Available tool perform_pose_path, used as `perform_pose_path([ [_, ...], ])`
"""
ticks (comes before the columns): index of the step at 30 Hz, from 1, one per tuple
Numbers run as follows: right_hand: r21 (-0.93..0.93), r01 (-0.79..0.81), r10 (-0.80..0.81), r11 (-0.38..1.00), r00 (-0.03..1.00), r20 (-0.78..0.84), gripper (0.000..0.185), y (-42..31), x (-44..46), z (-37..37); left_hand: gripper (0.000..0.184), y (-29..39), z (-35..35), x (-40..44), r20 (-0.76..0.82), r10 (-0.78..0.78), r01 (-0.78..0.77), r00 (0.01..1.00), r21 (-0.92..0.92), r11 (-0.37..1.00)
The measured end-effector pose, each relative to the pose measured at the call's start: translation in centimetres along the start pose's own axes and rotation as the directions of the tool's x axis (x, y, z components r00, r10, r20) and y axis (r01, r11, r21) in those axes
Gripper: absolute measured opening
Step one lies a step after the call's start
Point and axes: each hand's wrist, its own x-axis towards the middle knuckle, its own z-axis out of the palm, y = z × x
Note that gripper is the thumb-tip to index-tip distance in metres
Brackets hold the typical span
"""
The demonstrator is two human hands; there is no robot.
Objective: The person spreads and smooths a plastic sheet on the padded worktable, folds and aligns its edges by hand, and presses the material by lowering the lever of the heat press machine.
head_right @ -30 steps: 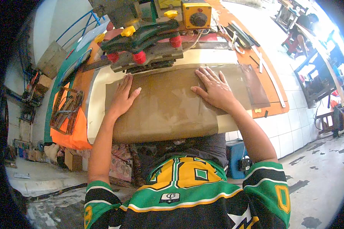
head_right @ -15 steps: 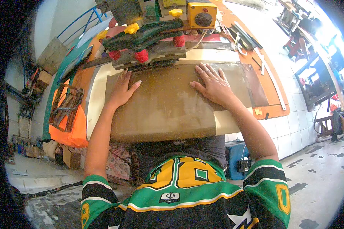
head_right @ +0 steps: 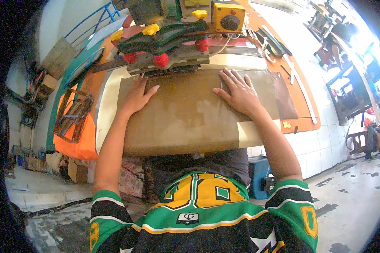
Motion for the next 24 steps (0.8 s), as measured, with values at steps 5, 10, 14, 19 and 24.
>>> perform_pose_path([
  [5, -0.012, 0.015, -0.016, 1.000, 0.999, -0.031, 0.082, 0.40, 0.28, 0.56, 0.096, 0.35, -0.40, -0.32, 0.007, -0.066, 0.067, 0.998, -0.022, 0.998],
  [10, -0.029, 0.012, -0.013, 1.000, 0.999, -0.048, 0.082, 0.25, 0.16, 0.61, 0.100, 0.25, -0.50, -0.23, -0.005, -0.053, 0.053, 0.999, 0.081, 0.995],
  [14, -0.021, -0.001, 0.000, 1.000, 1.000, -0.030, 0.080, 0.08, 0.10, 0.40, 0.102, 0.15, -0.61, -0.25, 0.022, -0.045, 0.042, 0.999, 0.100, 0.994],
  [19, -0.029, 0.010, -0.011, 1.000, 0.999, -0.045, 0.081, 0.19, 0.20, 0.47, 0.103, 0.28, -0.90, -0.23, 0.020, -0.021, 0.019, 1.000, 0.064, 0.998],
  [24, -0.029, 0.014, -0.015, 0.999, 0.999, -0.037, 0.080, 0.09, 0.19, 0.41, 0.101, 0.38, -0.87, -0.20, 0.051, -0.059, 0.053, 0.997, 0.101, 0.993],
])
